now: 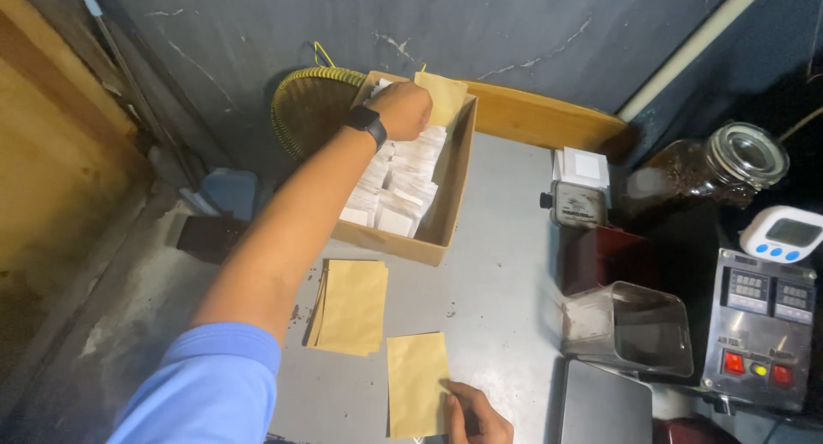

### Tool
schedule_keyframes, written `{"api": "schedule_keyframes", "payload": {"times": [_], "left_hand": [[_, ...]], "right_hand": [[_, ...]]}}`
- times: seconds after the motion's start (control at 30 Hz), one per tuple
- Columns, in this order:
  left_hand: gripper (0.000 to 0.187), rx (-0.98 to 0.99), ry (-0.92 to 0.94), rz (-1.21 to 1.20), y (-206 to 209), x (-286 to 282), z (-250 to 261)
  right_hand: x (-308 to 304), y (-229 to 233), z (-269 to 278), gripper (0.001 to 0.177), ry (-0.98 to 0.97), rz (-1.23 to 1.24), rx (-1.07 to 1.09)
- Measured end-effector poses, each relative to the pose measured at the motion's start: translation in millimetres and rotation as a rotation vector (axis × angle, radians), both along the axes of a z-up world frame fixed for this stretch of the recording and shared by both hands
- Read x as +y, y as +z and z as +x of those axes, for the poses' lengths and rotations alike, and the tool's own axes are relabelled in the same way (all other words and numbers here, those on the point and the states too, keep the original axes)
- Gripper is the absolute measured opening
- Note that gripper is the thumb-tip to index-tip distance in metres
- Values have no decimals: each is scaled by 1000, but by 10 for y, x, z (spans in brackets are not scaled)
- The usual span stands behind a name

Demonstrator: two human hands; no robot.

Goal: The person places white drip coffee filter bags into small yellow paper envelopes by hand and stores them in a cardboard box.

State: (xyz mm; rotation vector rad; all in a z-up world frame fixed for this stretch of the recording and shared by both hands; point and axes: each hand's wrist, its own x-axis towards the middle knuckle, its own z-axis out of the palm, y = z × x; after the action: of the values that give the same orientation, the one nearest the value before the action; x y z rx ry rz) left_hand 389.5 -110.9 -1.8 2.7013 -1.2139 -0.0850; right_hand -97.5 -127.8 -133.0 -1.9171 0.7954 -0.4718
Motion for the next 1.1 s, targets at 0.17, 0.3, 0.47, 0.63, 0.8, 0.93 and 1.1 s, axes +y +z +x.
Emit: {"api": "schedule_keyframes", "payload": {"times": [0.17, 0.3, 0.47, 0.63, 0.8, 0.93, 1.1], "left_hand": [[27, 45, -58, -166, -21, 9, 140], [19, -37, 6, -111, 214, 92, -1], [12, 240, 16, -453, 612, 274, -390], [6, 190, -111, -649, 578, 417, -869], [23, 114, -333, -660, 224, 580, -1766], [21, 142, -651, -518, -186, 723, -2646], [12, 214, -679, -498, -277, 956, -3305]], "right_hand": [[-1, 75, 6, 23, 52, -11, -50], [27, 31, 19, 20, -1, -28, -58], [18, -42, 31, 12, 26, -177, -127], [-27, -27, 69, 17, 177, -502, -392], [-77, 25, -4, 32, 131, -514, -359], [-131, -157, -115, 54, 81, -79, -282], [-79, 7, -216, 31, 209, 202, -267]]}}
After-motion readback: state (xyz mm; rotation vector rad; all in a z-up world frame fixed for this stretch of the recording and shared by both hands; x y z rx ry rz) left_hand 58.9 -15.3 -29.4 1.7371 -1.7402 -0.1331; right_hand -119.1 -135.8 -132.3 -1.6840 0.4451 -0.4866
